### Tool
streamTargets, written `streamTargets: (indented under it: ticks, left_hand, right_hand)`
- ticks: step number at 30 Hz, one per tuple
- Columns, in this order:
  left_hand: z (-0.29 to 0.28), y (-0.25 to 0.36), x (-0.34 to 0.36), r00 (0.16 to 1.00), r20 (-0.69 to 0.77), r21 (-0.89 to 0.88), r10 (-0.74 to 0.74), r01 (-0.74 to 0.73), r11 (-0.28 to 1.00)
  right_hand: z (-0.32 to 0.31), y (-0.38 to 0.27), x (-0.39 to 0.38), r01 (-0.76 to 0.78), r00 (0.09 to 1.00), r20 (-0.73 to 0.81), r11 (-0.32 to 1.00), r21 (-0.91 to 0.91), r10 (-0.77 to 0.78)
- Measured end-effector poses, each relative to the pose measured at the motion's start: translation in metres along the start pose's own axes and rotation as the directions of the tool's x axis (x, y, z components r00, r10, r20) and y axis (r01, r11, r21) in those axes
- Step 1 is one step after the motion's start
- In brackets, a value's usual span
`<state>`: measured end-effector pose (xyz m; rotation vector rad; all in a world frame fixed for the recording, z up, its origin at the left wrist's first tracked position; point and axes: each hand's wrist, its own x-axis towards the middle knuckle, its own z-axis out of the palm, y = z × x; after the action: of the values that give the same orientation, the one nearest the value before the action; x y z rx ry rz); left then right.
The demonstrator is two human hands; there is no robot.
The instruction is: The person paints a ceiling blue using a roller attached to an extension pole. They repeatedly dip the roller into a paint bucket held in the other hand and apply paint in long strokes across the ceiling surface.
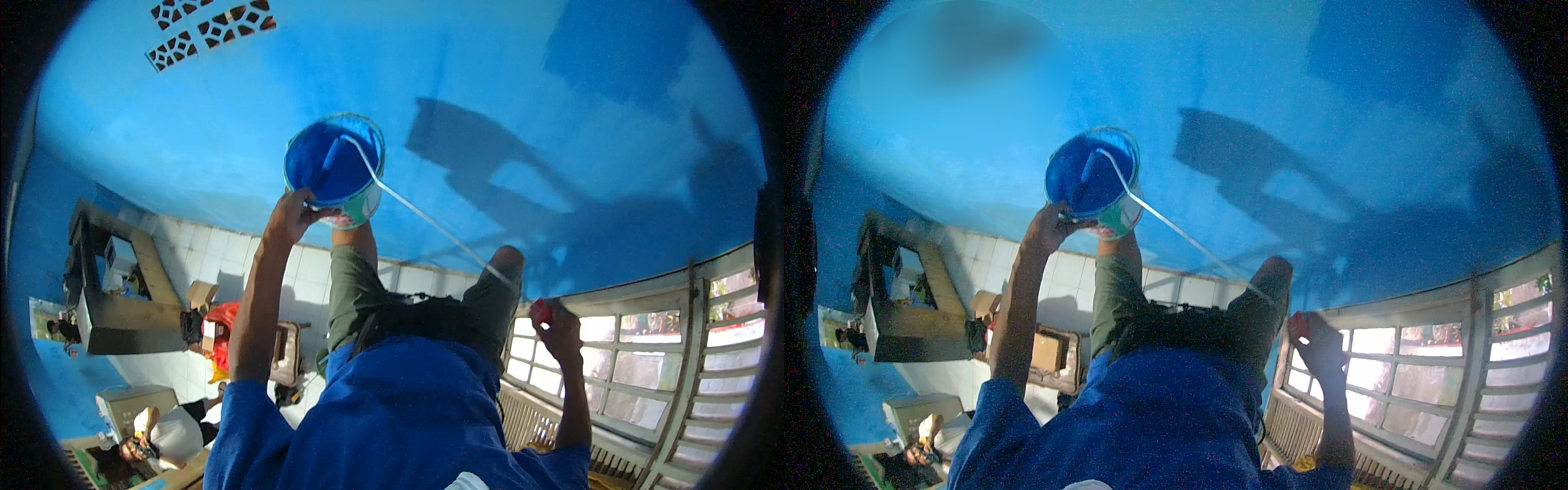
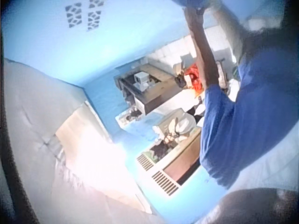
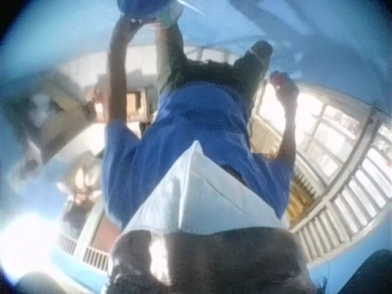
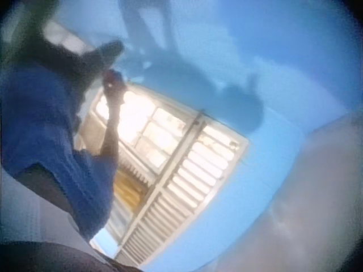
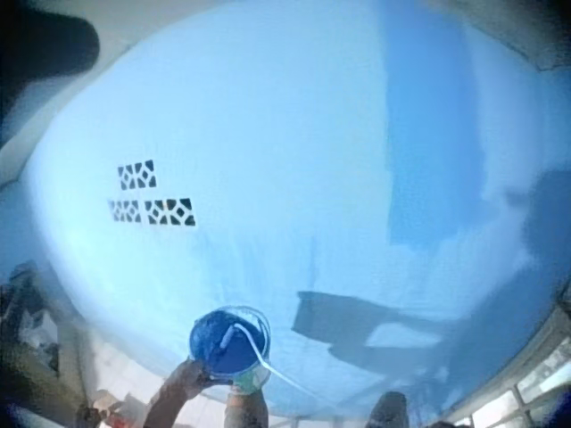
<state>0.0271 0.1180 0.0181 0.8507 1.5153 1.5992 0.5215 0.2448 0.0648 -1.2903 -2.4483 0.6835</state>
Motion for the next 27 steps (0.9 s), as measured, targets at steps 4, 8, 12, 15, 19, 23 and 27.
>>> streamTargets:
  ticks: [4, 8, 12, 15, 19, 23, 27]
  left_hand:
    - [0.0, -0.002, -0.001, 0.966, 0.073, 0.638, 0.25, -0.238, 0.732]
    - [0.042, 0.03, 0.005, 0.957, -0.123, -0.499, -0.261, 0.168, 0.85]
    - [0.008, -0.002, 0.009, 0.995, -0.022, -0.405, -0.101, 0.083, 0.91]
    - [-0.001, -0.002, 0.006, 0.901, 0.128, 0.696, 0.414, -0.379, 0.61]
    - [0.005, 0.007, 0.001, 0.957, 0.064, 0.713, 0.282, -0.242, 0.658]
    - [-0.001, -0.003, 0.001, 0.925, 0.054, 0.716, 0.376, -0.298, 0.631]
    - [-0.015, -0.008, -0.003, 0.903, 0.07, 0.731, 0.424, -0.336, 0.594]
  right_hand:
    - [0.029, 0.023, -0.017, -0.013, 0.976, 0.211, 0.978, -0.206, 0.057]
    - [0.045, 0.015, -0.023, -0.114, 0.975, 0.193, 0.993, 0.0, 0.112]
    - [0.048, 0.005, -0.006, -0.162, 0.983, 0.114, 0.976, 0.145, 0.146]
    - [0.041, -0.008, 0.016, -0.053, 0.996, -0.065, 0.986, 0.158, 0.064]
    - [0.03, -0.031, 0.071, 0.329, 0.846, -0.471, 0.939, 0.095, -0.249]
    - [0.004, -0.046, 0.126, 0.275, 0.883, -0.469, 0.803, 0.529, 0.007]
    - [-0.066, -0.112, 0.165, 0.283, 0.885, -0.459, 0.702, 0.653, 0.07]
